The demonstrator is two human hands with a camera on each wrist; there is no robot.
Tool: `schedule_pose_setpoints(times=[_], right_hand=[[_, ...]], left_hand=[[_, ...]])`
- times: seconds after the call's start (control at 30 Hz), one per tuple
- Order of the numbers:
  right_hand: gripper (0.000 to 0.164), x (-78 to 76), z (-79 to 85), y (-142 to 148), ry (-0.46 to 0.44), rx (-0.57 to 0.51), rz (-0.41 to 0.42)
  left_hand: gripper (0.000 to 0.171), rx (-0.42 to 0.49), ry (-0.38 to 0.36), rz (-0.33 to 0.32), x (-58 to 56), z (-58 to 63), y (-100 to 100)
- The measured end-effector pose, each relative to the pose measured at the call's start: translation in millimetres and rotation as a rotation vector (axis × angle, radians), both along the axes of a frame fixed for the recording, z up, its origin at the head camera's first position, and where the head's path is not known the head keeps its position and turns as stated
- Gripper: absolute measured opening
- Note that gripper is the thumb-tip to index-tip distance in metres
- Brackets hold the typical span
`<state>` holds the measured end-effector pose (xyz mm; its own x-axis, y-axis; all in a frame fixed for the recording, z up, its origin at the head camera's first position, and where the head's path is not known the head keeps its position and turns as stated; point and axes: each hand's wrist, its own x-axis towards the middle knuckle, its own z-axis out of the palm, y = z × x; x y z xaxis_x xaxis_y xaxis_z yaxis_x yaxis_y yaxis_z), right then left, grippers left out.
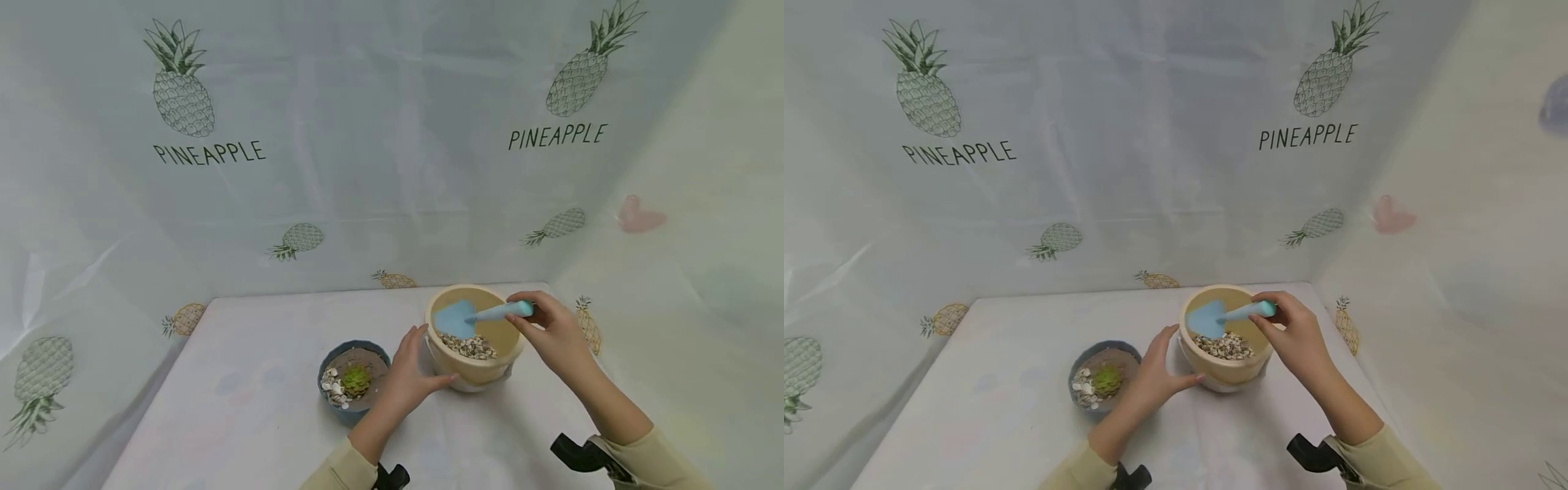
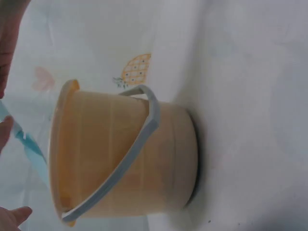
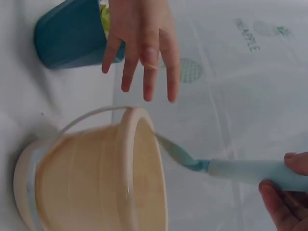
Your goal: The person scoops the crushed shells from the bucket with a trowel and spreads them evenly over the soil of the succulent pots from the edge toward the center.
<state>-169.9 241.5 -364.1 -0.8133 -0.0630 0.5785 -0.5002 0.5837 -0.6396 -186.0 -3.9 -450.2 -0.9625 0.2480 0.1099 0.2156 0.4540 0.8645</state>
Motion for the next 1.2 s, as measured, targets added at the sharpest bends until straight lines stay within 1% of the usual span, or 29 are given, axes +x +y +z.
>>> schedule_pose_setpoints(times=[0.13, 0.23, 0.37, 0.43, 0.57, 0.7, 0.9, 0.97, 1.1, 1.2], right_hand=[[0.027, -0.3, -0.9, 9.0, -0.066, 0.064, -0.089], [0.027, -1.2, -4.7, 13.2, -0.134, 0.102, -0.125], [0.028, -6.7, -17.6, 17.7, -0.179, 0.158, -0.153], [0.028, -9.8, -26.1, 19.0, -0.183, 0.177, -0.153], [0.027, -16.8, -41.8, 18.2, -0.181, 0.195, -0.134], [0.026, -26.7, -50.9, 16.4, -0.175, 0.209, -0.125], [0.023, -41.8, -57.3, 14.7, -0.180, 0.255, -0.120], [0.022, -46.1, -59.3, 15.4, -0.192, 0.269, -0.115], [0.021, -52.8, -63.0, 16.4, -0.222, 0.292, -0.087], [0.020, -57.1, -65.0, 16.3, -0.242, 0.308, -0.046]], left_hand=[[0.101, -0.001, -0.010, 0.000, -10.7, -5.0, 14.2], [0.099, 0.011, -0.019, 0.004, -17.8, -9.4, 22.3], [0.098, 0.032, -0.016, 0.023, -26.9, -16.4, 29.0], [0.098, 0.039, -0.015, 0.034, -29.4, -19.1, 30.9], [0.099, 0.054, -0.030, 0.053, -29.8, -20.9, 32.0], [0.098, 0.070, -0.043, 0.057, -29.4, -21.8, 33.6], [0.098, 0.103, -0.082, 0.064, -27.5, -23.1, 35.3], [0.098, 0.113, -0.085, 0.066, -27.3, -23.7, 35.9], [0.097, 0.129, -0.083, 0.070, -27.2, -24.5, 36.1], [0.097, 0.139, -0.078, 0.077, -27.9, -25.2, 35.5]])
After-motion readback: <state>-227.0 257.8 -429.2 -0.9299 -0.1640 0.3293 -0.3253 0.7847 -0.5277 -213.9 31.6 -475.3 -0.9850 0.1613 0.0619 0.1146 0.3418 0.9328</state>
